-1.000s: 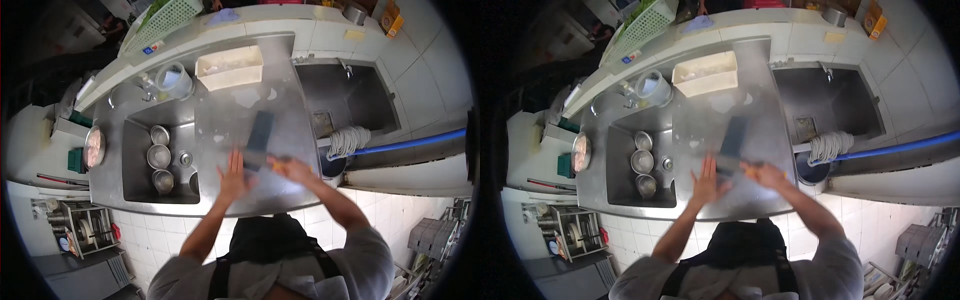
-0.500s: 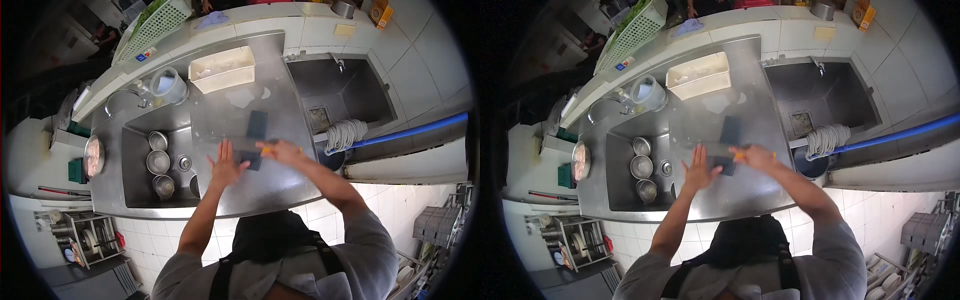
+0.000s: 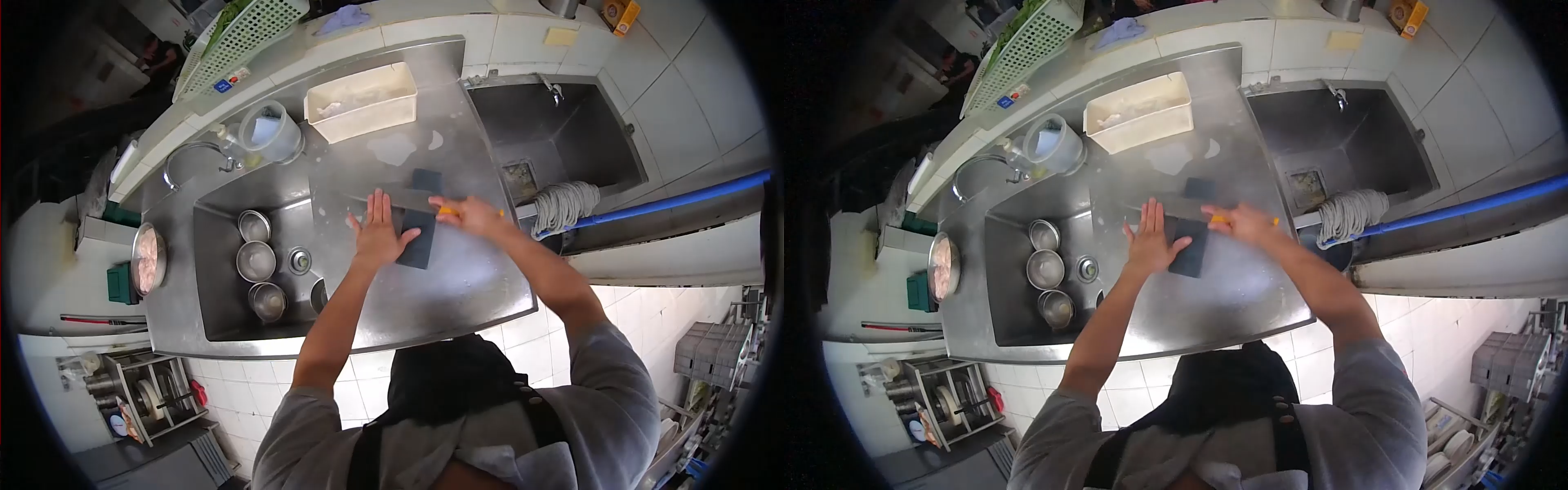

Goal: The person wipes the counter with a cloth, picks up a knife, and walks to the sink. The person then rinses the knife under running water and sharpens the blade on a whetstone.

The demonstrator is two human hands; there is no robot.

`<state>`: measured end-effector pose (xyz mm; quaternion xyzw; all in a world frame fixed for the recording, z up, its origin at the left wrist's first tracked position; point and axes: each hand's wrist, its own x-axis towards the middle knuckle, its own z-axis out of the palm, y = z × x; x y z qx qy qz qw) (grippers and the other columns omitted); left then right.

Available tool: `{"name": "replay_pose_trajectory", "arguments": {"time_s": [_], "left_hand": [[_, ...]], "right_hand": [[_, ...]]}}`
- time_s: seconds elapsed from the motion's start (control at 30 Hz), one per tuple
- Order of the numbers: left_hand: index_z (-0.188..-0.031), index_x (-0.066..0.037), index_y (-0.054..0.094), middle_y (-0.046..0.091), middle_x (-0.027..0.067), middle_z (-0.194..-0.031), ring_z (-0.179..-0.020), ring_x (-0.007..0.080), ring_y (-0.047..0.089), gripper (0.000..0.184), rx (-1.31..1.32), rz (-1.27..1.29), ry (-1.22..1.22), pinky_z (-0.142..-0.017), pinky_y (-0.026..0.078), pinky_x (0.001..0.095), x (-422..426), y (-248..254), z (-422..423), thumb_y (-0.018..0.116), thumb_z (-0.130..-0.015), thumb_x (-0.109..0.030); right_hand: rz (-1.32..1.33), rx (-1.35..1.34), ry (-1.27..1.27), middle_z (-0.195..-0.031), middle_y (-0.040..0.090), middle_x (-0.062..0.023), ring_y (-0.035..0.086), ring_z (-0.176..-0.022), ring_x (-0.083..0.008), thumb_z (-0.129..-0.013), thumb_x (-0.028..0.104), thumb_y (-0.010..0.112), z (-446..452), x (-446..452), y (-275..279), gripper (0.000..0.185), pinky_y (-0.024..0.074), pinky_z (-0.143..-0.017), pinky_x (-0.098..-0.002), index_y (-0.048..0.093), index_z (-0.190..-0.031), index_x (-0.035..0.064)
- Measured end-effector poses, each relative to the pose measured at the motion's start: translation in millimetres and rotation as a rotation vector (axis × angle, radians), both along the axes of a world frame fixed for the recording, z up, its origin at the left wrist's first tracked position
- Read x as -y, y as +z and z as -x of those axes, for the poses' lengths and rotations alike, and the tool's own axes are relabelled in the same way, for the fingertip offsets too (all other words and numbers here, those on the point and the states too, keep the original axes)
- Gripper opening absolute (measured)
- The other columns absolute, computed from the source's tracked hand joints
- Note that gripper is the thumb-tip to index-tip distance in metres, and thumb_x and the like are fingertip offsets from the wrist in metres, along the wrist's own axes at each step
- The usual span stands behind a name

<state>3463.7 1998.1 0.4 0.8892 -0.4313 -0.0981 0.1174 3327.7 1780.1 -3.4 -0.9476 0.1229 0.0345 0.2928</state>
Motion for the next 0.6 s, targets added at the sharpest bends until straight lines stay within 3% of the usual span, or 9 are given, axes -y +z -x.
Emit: {"name": "replay_pose_trajectory", "arguments": {"time_s": [0.1,0.2,0.23,0.33,0.4,0.47,0.53,0.6], "left_hand": [[-0.154,0.0,0.015,0.009,0.0138,-0.164,-0.151,0.0283,0.01,0.105,-0.039,-0.061,-0.04,-0.107,0.007,0.0762,-70.8,7.3,58.7,0.052,-0.085,-0.069],[-0.154,0.0,0.015,0.009,0.0122,-0.164,-0.151,0.026,0.01,0.104,-0.068,-0.108,0.022,-0.108,0.007,0.0751,-63.8,10.0,70.3,0.051,-0.086,-0.07],[-0.154,0.0,0.014,0.009,0.012,-0.164,-0.151,0.0264,0.009,0.105,-0.094,-0.097,0.02,-0.108,0.007,0.0752,-37.3,16.3,49.6,0.051,-0.085,-0.07],[-0.154,-0.002,0.015,0.006,0.0122,-0.164,-0.151,0.0285,0.008,0.105,-0.034,-0.06,-0.036,-0.11,0.01,0.0734,10.5,5.3,5.8,0.051,-0.085,-0.071],[-0.153,0.0,0.017,0.01,0.0122,-0.164,-0.151,0.0266,0.009,0.107,0.027,0.018,-0.058,-0.108,0.009,0.0749,12.9,1.0,11.3,0.051,-0.083,-0.072],[-0.154,0.0,0.016,0.01,0.0121,-0.164,-0.151,0.0266,0.01,0.108,0.032,0.038,-0.051,-0.108,0.009,0.075,-33.0,7.2,53.3,0.052,-0.082,-0.073],[-0.154,0.001,0.014,0.009,0.0116,-0.164,-0.151,0.0263,0.011,0.11,-0.047,-0.2,-0.037,-0.108,0.009,0.0748,-60.2,16.5,82.9,0.053,-0.081,-0.072],[-0.154,0.001,0.014,0.008,0.0127,-0.164,-0.151,0.0276,0.01,0.111,-0.029,-0.165,-0.029,-0.108,0.007,0.0758,-43.1,-2.3,72.8,0.054,-0.081,-0.072]], "right_hand": [[0.019,0.09,0.115,-0.086,0.07,-0.0165,0.068,-0.075,-0.037,-0.093,0.054,0.056,60.6,-49.9,-34.8,0.048,0.0555,-0.071,-0.0466,0.051,-0.138,0.038],[-0.137,0.117,0.105,-0.092,0.07,-0.0163,0.068,-0.079,-0.0373,-0.093,0.053,0.057,66.4,-46.5,-41.4,0.048,0.0554,-0.073,-0.046,0.052,-0.138,0.0373],[-0.115,-0.045,0.037,-0.092,0.07,-0.0168,0.068,-0.079,-0.0373,-0.093,0.051,0.059,50.1,-33.8,8.2,0.049,0.0553,-0.073,-0.046,0.051,-0.138,0.0369],[-0.106,0.003,-0.034,-0.09,0.07,-0.0173,0.068,-0.077,-0.0362,-0.093,0.05,0.06,18.0,0.7,19.1,0.049,0.0553,-0.073,-0.0464,0.051,-0.139,0.0362],[-0.12,-0.148,-0.068,-0.091,0.07,-0.0173,0.069,-0.079,-0.0361,-0.093,0.049,0.059,25.3,-1.6,22.4,0.049,0.0552,-0.073,-0.0471,0.051,-0.139,0.036],[-0.099,-0.042,0.005,-0.091,0.07,-0.0176,0.069,-0.079,-0.0368,-0.093,0.048,0.06,67.1,-30.3,-19.7,0.049,0.0552,-0.072,-0.048,0.051,-0.139,0.0362],[-0.008,0.181,0.071,-0.088,0.07,-0.0181,0.069,-0.078,-0.038,-0.092,0.047,0.061,94.8,-57.3,-21.3,0.048,0.0554,-0.071,-0.049,0.051,-0.139,0.0366],[-0.057,0.123,0.068,-0.091,0.071,-0.0186,0.07,-0.078,-0.0383,-0.092,0.046,0.062,88.9,-42.8,-14.2,0.049,0.0553,-0.073,-0.049,0.051,-0.139,0.0368]]}}
